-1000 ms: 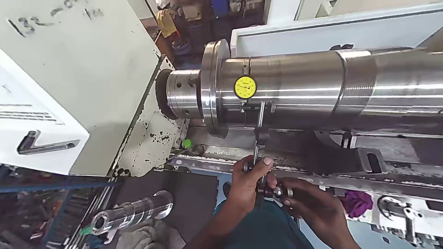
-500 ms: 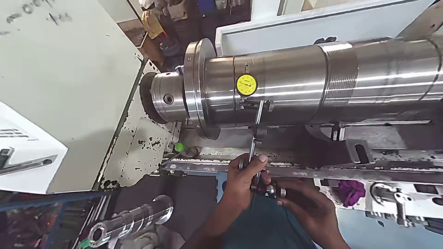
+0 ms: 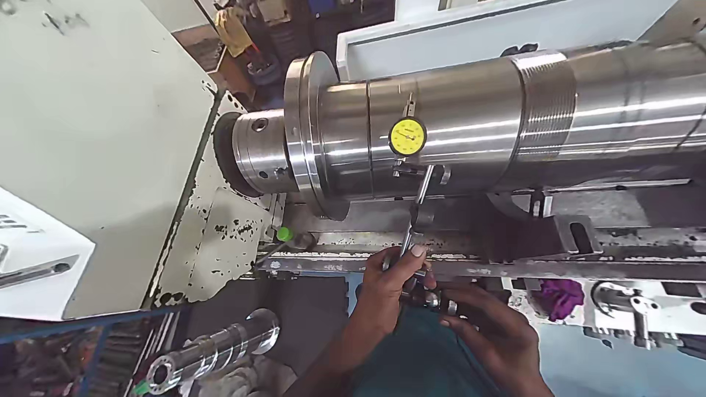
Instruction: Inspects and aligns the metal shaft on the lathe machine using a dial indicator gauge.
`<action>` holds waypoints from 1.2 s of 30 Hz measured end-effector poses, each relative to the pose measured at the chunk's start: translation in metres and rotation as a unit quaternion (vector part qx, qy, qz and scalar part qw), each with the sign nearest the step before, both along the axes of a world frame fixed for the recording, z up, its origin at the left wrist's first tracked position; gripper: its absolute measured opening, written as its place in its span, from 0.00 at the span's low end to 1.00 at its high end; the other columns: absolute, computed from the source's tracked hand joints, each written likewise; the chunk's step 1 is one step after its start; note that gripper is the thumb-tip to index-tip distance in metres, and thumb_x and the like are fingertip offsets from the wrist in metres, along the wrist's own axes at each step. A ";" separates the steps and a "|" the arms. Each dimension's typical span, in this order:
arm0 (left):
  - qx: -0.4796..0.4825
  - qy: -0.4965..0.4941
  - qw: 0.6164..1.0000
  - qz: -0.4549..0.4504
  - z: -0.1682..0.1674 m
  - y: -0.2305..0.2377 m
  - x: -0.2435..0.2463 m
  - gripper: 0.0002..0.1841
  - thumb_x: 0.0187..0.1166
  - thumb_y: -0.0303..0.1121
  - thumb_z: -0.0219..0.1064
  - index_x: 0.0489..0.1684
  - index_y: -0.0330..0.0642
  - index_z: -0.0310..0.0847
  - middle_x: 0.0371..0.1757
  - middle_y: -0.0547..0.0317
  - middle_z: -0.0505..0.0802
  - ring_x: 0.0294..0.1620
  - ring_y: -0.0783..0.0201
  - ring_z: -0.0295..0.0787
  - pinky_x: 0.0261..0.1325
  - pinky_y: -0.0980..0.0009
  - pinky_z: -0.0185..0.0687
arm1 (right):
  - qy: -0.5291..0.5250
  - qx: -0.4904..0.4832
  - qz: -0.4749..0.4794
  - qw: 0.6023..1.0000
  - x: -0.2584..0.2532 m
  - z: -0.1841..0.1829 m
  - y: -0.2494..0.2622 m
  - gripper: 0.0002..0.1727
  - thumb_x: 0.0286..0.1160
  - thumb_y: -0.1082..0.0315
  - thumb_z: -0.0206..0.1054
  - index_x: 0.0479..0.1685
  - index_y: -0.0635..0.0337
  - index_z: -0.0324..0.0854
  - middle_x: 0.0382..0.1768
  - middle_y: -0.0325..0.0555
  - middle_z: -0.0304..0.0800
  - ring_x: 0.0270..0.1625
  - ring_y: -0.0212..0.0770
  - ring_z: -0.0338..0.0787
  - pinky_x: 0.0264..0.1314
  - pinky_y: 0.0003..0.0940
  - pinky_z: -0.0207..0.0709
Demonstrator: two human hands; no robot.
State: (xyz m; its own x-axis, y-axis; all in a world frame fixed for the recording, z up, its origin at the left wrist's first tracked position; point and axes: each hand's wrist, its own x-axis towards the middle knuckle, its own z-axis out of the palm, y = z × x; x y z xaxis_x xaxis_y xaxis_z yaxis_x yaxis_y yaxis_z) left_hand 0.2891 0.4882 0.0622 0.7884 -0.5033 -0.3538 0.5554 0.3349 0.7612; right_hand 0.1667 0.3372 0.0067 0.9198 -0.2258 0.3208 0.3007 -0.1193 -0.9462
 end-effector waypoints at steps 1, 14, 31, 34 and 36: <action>0.000 -0.001 1.000 -0.003 -0.001 0.001 0.000 0.12 0.87 0.31 0.58 0.41 0.30 0.83 0.32 0.47 0.93 0.31 0.59 0.94 0.41 0.64 0.93 | -0.002 -0.005 -0.002 1.000 0.000 0.000 0.000 0.19 0.71 0.65 0.79 0.62 0.52 0.88 0.63 0.47 0.92 0.58 0.42 0.94 0.56 0.35 0.93; 0.003 0.027 0.999 -0.048 -0.003 0.006 0.001 0.14 0.89 0.32 0.54 0.43 0.30 0.81 0.33 0.48 0.93 0.36 0.60 0.94 0.45 0.66 0.92 | -0.003 -0.018 -0.009 1.000 -0.001 -0.003 0.000 0.20 0.71 0.64 0.79 0.63 0.51 0.88 0.62 0.46 0.92 0.60 0.42 0.94 0.59 0.35 0.92; 0.002 0.034 0.999 -0.035 -0.003 0.004 -0.001 0.15 0.89 0.34 0.54 0.43 0.32 0.82 0.33 0.48 0.94 0.35 0.59 0.94 0.45 0.65 0.93 | 0.046 0.074 -0.008 0.996 0.003 0.005 0.006 0.19 0.79 0.60 0.73 0.65 0.53 0.88 0.51 0.39 0.96 0.44 0.32 0.94 0.48 0.28 0.92; 0.004 0.034 0.999 -0.036 -0.003 0.003 -0.001 0.15 0.89 0.35 0.53 0.42 0.33 0.82 0.32 0.49 0.94 0.35 0.60 0.94 0.45 0.65 0.92 | 0.059 0.069 -0.006 0.996 0.001 0.008 0.005 0.19 0.77 0.62 0.74 0.65 0.54 0.87 0.53 0.40 0.96 0.45 0.34 0.95 0.49 0.31 0.93; 0.000 0.033 0.999 -0.036 -0.003 0.003 -0.001 0.15 0.89 0.35 0.53 0.42 0.33 0.83 0.32 0.49 0.94 0.35 0.60 0.94 0.45 0.65 0.92 | 0.059 0.067 -0.003 0.996 0.001 0.008 0.004 0.19 0.76 0.64 0.75 0.66 0.54 0.87 0.54 0.41 0.96 0.47 0.35 0.96 0.51 0.33 0.93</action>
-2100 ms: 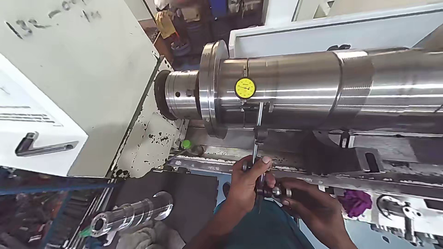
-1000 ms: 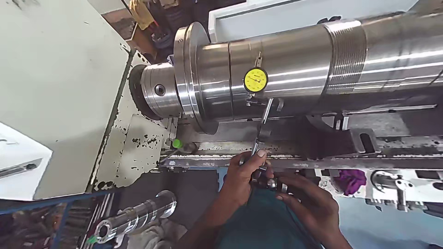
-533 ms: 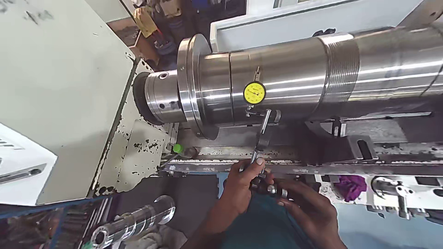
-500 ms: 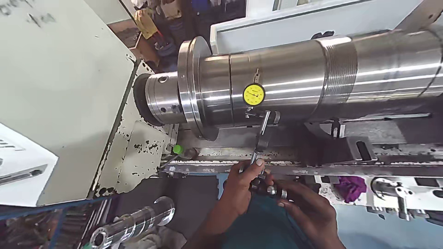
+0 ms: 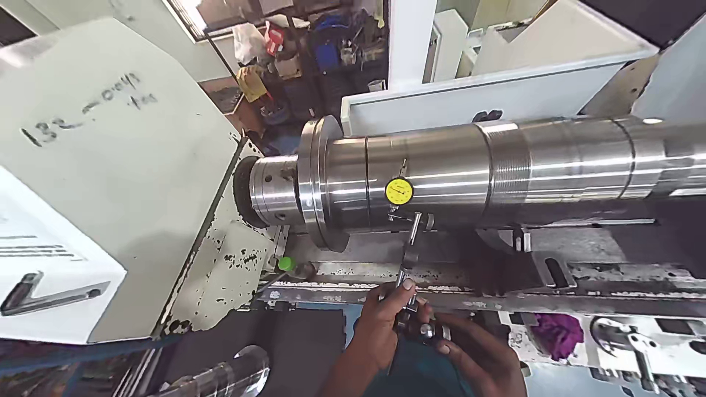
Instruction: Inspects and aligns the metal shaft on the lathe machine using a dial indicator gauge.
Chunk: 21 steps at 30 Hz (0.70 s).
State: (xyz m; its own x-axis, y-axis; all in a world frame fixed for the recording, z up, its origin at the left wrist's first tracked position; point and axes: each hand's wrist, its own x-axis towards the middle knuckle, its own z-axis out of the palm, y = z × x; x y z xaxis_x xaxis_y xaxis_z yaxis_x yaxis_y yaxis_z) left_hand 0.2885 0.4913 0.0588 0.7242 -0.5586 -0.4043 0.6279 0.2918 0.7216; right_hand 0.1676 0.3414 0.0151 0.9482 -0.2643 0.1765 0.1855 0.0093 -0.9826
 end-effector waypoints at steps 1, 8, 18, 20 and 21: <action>-0.002 -0.002 1.000 -0.002 -0.001 0.000 0.000 0.16 0.89 0.36 0.53 0.42 0.33 0.83 0.32 0.49 0.94 0.35 0.60 0.94 0.45 0.65 0.92 | -0.003 0.001 0.002 1.000 0.000 -0.001 0.000 0.20 0.75 0.64 0.76 0.66 0.54 0.87 0.55 0.41 0.96 0.47 0.36 0.96 0.51 0.34 0.94; -0.005 -0.007 1.000 -0.002 -0.005 0.000 -0.001 0.17 0.90 0.37 0.52 0.43 0.33 0.82 0.33 0.49 0.94 0.35 0.59 0.94 0.45 0.65 0.92 | -0.010 -0.028 0.012 0.999 -0.002 -0.002 -0.004 0.22 0.72 0.67 0.78 0.66 0.55 0.87 0.56 0.40 0.95 0.46 0.33 0.94 0.52 0.32 0.92; -0.006 0.000 1.000 0.013 -0.002 -0.003 -0.003 0.18 0.92 0.37 0.50 0.42 0.33 0.83 0.29 0.50 0.93 0.33 0.60 0.94 0.44 0.66 0.92 | -0.001 -0.059 0.032 0.998 -0.002 0.000 -0.007 0.25 0.67 0.74 0.79 0.67 0.66 0.84 0.57 0.48 0.93 0.46 0.35 0.94 0.51 0.36 0.92; -0.001 0.001 1.000 0.011 -0.001 -0.003 -0.002 0.19 0.92 0.37 0.50 0.39 0.33 0.83 0.29 0.50 0.93 0.33 0.60 0.94 0.44 0.66 0.92 | -0.003 -0.063 0.030 0.998 -0.002 0.001 -0.007 0.25 0.67 0.74 0.79 0.66 0.66 0.84 0.56 0.49 0.93 0.45 0.36 0.94 0.50 0.37 0.92; 0.000 0.002 1.000 0.011 -0.001 -0.003 -0.002 0.19 0.92 0.37 0.49 0.38 0.33 0.83 0.29 0.51 0.93 0.33 0.60 0.94 0.44 0.66 0.92 | -0.005 -0.065 0.029 0.997 -0.001 0.001 -0.007 0.24 0.66 0.75 0.79 0.65 0.67 0.85 0.56 0.50 0.93 0.45 0.36 0.94 0.50 0.37 0.92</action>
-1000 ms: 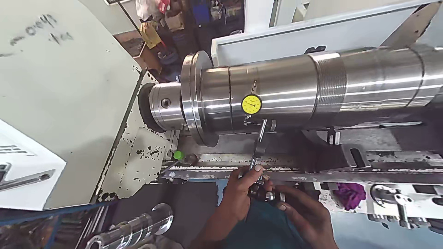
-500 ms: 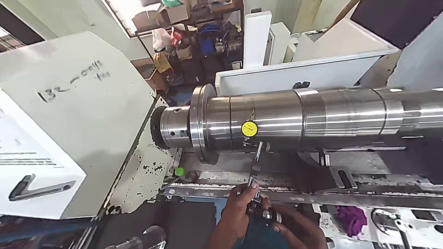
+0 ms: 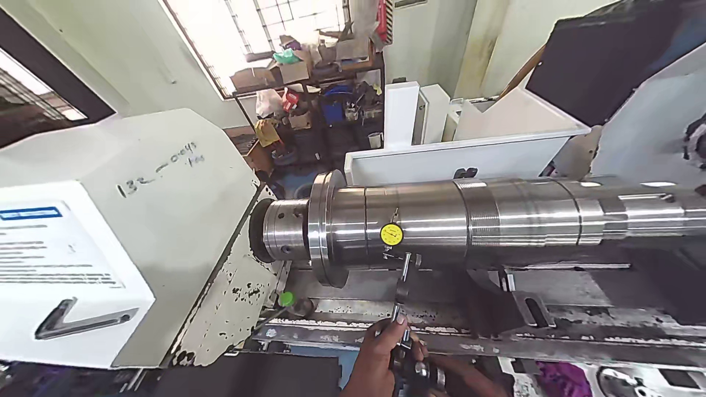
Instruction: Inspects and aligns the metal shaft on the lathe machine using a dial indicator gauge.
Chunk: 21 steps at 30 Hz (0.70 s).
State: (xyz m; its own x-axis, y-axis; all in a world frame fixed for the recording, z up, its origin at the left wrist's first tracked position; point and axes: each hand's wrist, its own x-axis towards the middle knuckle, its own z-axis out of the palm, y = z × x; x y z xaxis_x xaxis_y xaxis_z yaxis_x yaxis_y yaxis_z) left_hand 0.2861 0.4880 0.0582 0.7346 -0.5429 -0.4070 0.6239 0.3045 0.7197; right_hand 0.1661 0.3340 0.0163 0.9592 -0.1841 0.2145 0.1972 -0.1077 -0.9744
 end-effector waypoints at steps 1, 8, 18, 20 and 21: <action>-0.002 0.002 1.000 0.003 0.000 0.000 0.000 0.20 0.92 0.37 0.50 0.38 0.33 0.83 0.28 0.50 0.93 0.33 0.60 0.93 0.44 0.66 0.92 | -0.002 -0.001 -0.001 1.000 0.000 0.000 0.000 0.24 0.66 0.75 0.79 0.65 0.67 0.85 0.56 0.50 0.93 0.44 0.36 0.94 0.49 0.37 0.92; -0.013 0.016 1.000 0.008 -0.001 0.000 0.000 0.19 0.91 0.37 0.50 0.38 0.33 0.83 0.29 0.49 0.93 0.32 0.60 0.93 0.42 0.67 0.92 | -0.009 0.004 -0.002 1.000 0.001 -0.002 0.001 0.24 0.65 0.77 0.79 0.64 0.68 0.85 0.57 0.52 0.93 0.51 0.40 0.95 0.55 0.40 0.92; -0.043 0.024 0.999 0.002 -0.004 0.000 0.000 0.18 0.90 0.37 0.52 0.37 0.34 0.82 0.30 0.48 0.93 0.32 0.59 0.94 0.42 0.66 0.92 | -0.003 -0.002 -0.004 1.000 0.001 -0.005 0.002 0.21 0.78 0.66 0.73 0.66 0.68 0.84 0.51 0.49 0.94 0.45 0.36 0.95 0.50 0.37 0.93; -0.038 0.020 0.999 0.003 -0.004 0.000 0.000 0.19 0.90 0.38 0.52 0.36 0.34 0.83 0.30 0.49 0.93 0.32 0.59 0.94 0.41 0.66 0.92 | 0.024 0.021 -0.012 0.999 0.002 -0.002 0.006 0.18 0.83 0.66 0.66 0.64 0.70 0.83 0.45 0.45 0.95 0.38 0.32 0.93 0.42 0.33 0.91; -0.036 0.018 0.999 0.003 -0.005 0.000 0.000 0.19 0.90 0.38 0.53 0.36 0.34 0.83 0.30 0.49 0.93 0.32 0.59 0.94 0.42 0.66 0.92 | 0.047 0.037 -0.023 0.998 0.002 0.002 0.009 0.15 0.84 0.67 0.64 0.61 0.69 0.84 0.40 0.41 0.94 0.33 0.29 0.91 0.37 0.30 0.89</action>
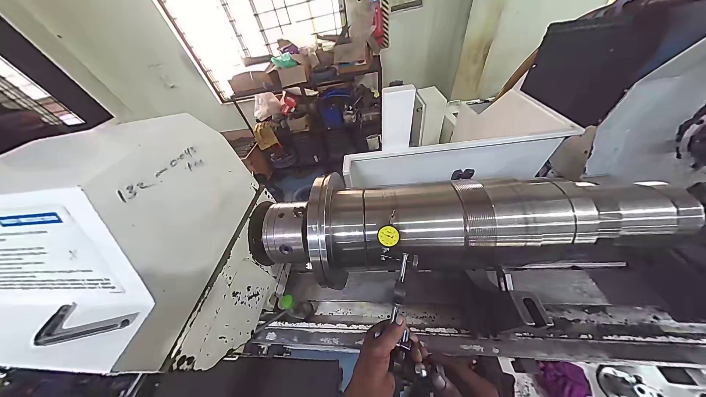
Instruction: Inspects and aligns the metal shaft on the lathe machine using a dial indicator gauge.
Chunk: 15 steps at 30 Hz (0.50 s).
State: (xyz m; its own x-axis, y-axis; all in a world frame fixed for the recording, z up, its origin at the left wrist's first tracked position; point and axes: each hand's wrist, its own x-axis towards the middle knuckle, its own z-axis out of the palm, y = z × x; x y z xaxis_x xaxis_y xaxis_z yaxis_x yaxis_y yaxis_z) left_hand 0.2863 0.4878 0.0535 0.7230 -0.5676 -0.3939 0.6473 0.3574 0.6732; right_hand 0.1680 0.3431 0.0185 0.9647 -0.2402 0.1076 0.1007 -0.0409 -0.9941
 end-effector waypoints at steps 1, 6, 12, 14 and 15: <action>0.001 -0.004 1.000 -0.001 0.000 0.000 0.000 0.19 0.90 0.39 0.52 0.35 0.34 0.83 0.30 0.49 0.93 0.33 0.59 0.93 0.42 0.66 0.92 | 0.027 0.019 -0.012 0.999 0.000 0.005 0.003 0.13 0.84 0.69 0.62 0.57 0.69 0.85 0.35 0.38 0.93 0.29 0.27 0.89 0.32 0.29 0.87; 0.001 -0.008 1.000 -0.004 0.000 0.000 0.000 0.21 0.91 0.39 0.51 0.34 0.34 0.83 0.29 0.50 0.93 0.33 0.59 0.94 0.44 0.65 0.92 | 0.065 0.026 -0.021 0.997 0.002 0.010 0.007 0.13 0.87 0.68 0.58 0.52 0.68 0.84 0.27 0.35 0.90 0.23 0.26 0.85 0.26 0.28 0.84; -0.009 0.000 1.000 -0.006 -0.001 0.001 0.000 0.19 0.91 0.38 0.50 0.37 0.34 0.82 0.28 0.50 0.93 0.31 0.60 0.93 0.42 0.66 0.92 | -0.048 -0.175 0.012 0.983 0.010 -0.017 -0.006 0.35 0.88 0.39 0.54 0.50 0.68 0.86 0.36 0.50 0.89 0.36 0.34 0.89 0.42 0.33 0.86; -0.009 0.002 1.000 -0.007 -0.001 0.001 0.000 0.19 0.91 0.39 0.50 0.38 0.34 0.82 0.28 0.50 0.92 0.31 0.60 0.93 0.42 0.66 0.92 | -0.070 -0.204 -0.001 0.976 0.015 -0.022 -0.006 0.36 0.88 0.37 0.51 0.43 0.66 0.86 0.32 0.50 0.86 0.34 0.34 0.87 0.39 0.31 0.84; -0.008 0.002 1.000 -0.008 -0.001 0.001 0.001 0.20 0.91 0.39 0.51 0.37 0.34 0.83 0.28 0.50 0.93 0.31 0.60 0.93 0.42 0.66 0.92 | -0.076 -0.210 -0.011 0.975 0.017 -0.024 -0.004 0.36 0.89 0.37 0.50 0.40 0.65 0.85 0.30 0.48 0.85 0.32 0.33 0.85 0.37 0.30 0.83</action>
